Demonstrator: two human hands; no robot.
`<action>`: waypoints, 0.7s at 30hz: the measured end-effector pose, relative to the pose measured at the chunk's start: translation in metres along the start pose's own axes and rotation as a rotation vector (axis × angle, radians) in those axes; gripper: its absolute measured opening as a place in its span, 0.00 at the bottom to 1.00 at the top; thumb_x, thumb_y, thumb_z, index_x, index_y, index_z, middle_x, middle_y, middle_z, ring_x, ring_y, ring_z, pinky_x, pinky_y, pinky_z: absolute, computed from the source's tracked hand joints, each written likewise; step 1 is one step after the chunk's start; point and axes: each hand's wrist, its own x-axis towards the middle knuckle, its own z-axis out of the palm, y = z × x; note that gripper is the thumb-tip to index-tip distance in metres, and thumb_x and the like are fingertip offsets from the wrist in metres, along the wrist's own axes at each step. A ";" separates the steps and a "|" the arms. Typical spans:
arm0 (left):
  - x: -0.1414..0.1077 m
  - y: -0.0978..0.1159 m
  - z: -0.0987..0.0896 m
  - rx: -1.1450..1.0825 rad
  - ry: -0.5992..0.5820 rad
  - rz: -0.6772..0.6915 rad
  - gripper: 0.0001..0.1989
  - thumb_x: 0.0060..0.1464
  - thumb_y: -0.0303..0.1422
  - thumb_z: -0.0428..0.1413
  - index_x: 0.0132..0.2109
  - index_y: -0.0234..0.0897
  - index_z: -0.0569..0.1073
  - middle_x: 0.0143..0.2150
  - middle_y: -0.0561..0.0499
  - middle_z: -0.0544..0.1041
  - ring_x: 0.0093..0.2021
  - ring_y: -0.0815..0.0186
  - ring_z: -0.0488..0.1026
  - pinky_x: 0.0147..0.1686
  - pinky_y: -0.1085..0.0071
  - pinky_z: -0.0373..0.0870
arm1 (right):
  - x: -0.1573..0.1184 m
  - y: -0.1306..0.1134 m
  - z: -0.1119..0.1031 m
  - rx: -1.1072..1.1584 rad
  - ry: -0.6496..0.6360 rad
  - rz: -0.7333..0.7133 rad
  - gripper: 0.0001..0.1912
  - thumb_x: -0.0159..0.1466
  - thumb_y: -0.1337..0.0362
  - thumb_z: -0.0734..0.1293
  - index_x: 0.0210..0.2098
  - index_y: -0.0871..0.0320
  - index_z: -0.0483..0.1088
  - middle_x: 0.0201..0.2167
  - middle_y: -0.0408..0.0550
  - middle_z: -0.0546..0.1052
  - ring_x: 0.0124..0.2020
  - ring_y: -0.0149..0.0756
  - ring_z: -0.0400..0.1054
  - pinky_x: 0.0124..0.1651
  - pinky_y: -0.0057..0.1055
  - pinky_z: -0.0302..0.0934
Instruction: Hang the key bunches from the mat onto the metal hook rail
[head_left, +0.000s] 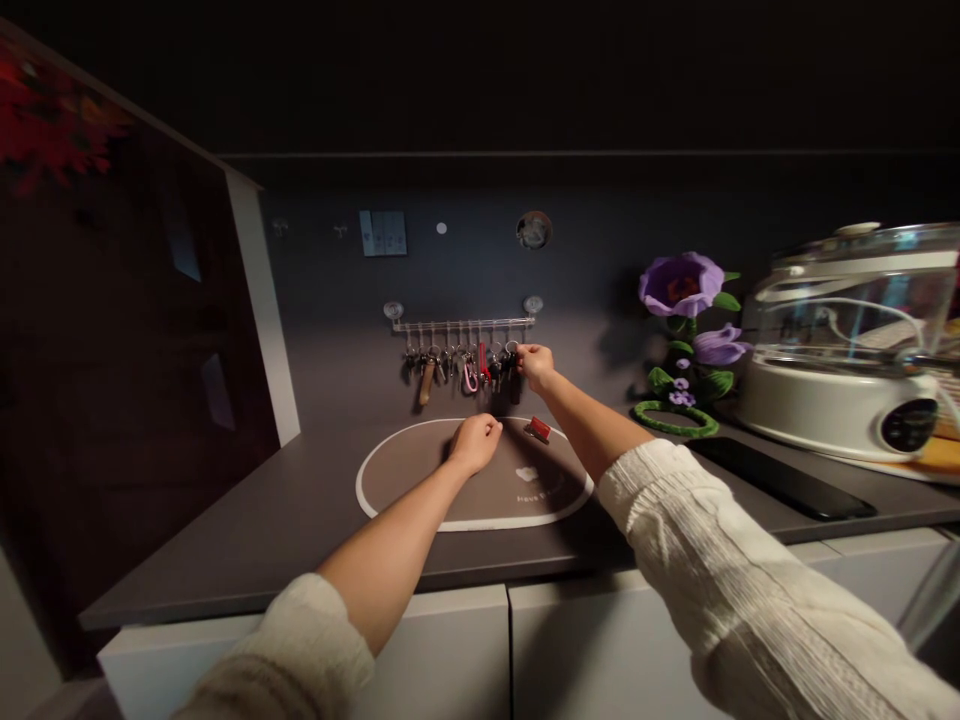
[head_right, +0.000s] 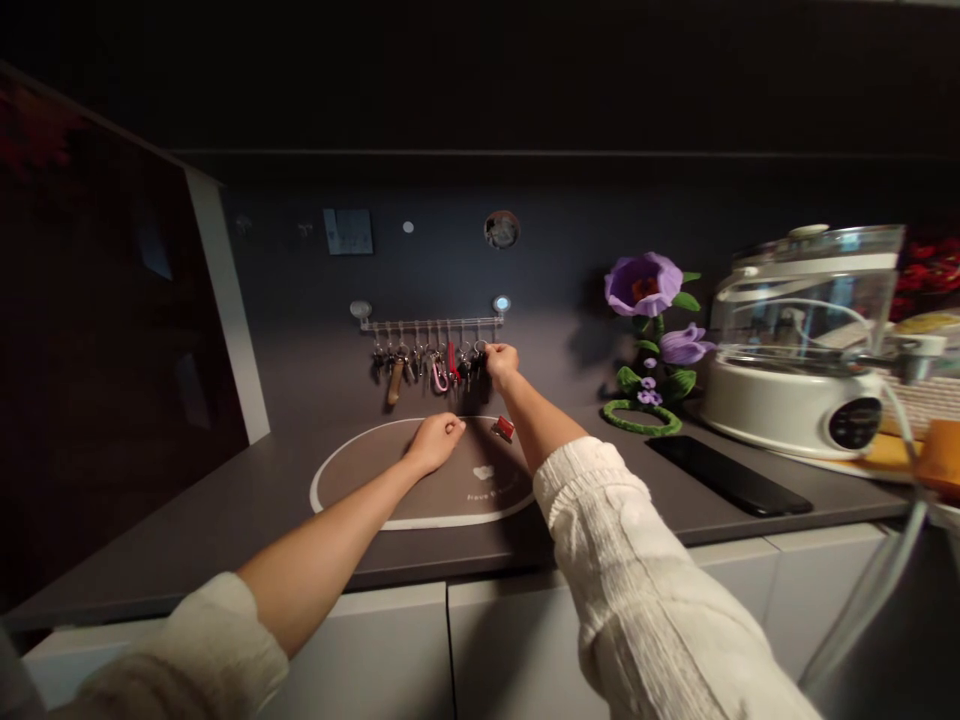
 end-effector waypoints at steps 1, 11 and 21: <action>0.000 0.000 0.000 0.001 -0.001 0.002 0.13 0.52 0.35 0.46 0.31 0.34 0.73 0.23 0.52 0.73 0.22 0.72 0.64 0.25 0.76 0.56 | -0.002 -0.001 -0.001 0.024 -0.013 0.009 0.07 0.54 0.63 0.64 0.26 0.61 0.65 0.14 0.37 0.62 0.16 0.21 0.54 0.21 0.19 0.54; -0.002 0.004 -0.004 -0.003 -0.019 0.023 0.11 0.51 0.33 0.47 0.30 0.34 0.73 0.23 0.52 0.72 0.23 0.72 0.65 0.25 0.76 0.57 | -0.039 -0.010 -0.024 0.163 -0.099 0.068 0.04 0.54 0.75 0.61 0.25 0.62 0.64 0.16 0.38 0.64 0.16 0.20 0.54 0.23 0.19 0.51; -0.004 0.005 -0.007 -0.031 -0.027 0.121 0.10 0.50 0.33 0.48 0.30 0.34 0.73 0.22 0.53 0.71 0.24 0.71 0.65 0.26 0.75 0.58 | -0.089 0.004 -0.060 -0.095 -0.119 0.096 0.03 0.55 0.70 0.61 0.27 0.63 0.67 0.22 0.42 0.69 0.20 0.21 0.57 0.26 0.21 0.53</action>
